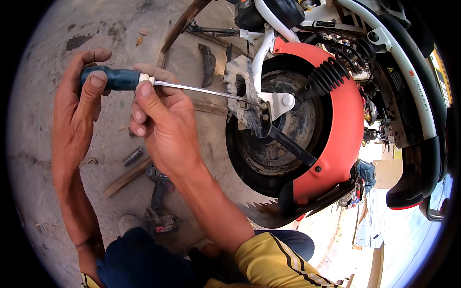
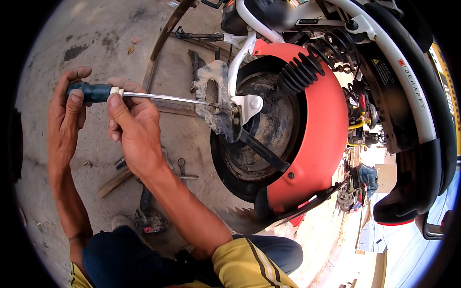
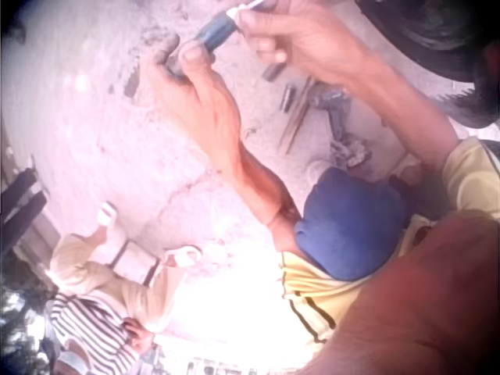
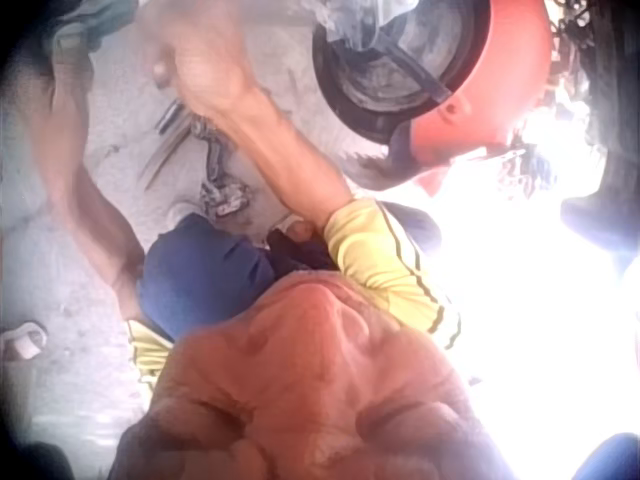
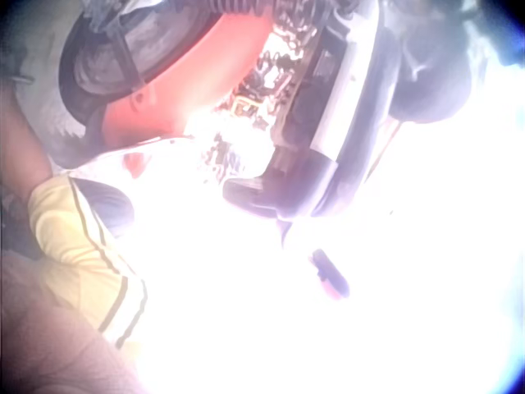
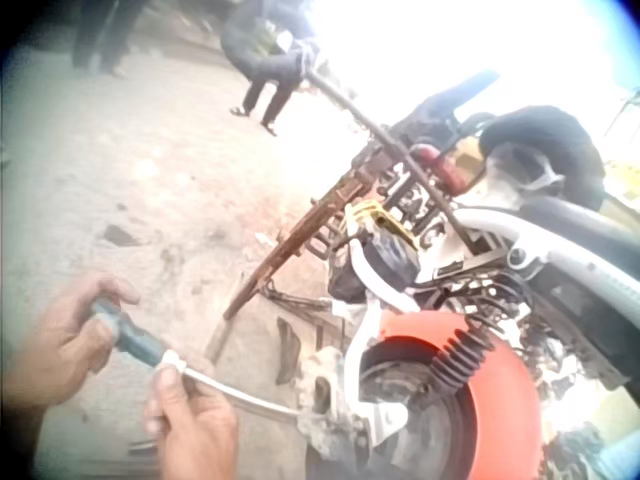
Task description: The person is repairing the rear brake assembly of a red scooter. They use a cordless impact driver and a screwdriver to remove and reinstall components, including a spring and a black plastic cover.
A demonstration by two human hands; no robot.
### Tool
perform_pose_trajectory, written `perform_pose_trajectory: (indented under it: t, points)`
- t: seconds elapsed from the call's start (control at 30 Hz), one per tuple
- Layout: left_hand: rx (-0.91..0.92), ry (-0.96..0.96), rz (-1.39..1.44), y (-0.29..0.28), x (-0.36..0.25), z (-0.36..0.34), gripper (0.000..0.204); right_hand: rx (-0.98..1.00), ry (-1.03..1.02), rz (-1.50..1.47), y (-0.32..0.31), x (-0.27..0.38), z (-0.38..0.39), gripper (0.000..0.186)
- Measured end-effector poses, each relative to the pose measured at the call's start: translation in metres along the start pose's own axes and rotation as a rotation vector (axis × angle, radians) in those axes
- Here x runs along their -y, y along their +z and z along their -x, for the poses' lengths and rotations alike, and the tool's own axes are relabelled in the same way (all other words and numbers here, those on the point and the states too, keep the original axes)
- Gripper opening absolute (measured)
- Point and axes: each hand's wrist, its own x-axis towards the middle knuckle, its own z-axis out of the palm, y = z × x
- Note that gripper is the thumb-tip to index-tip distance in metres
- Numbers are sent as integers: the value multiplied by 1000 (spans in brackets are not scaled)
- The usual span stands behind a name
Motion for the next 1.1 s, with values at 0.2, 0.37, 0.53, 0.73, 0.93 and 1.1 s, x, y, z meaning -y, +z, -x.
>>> perform_pose_trajectory:
  t: [0.2,0.37,0.53,0.73,0.93,1.1]
  points:
    - [25,336,4,2,24,6,35,10,168,60,-16,0,0,27]
    - [36,193,94,11,3,2,30,-60,19,-34,-6,-6,-4,34]
    - [66,-44,7,-3,20,-3,26,-35,184,2,-14,-1,-1,29]
    - [-90,497,196,20,27,-6,28,-13,23,69,-10,-5,1,33]
    - [68,-117,-14,2,10,-3,32,-27,83,9,-9,-3,1,38]
    - [-117,427,22,19,34,0,34,-14,21,156,-9,-5,0,37]
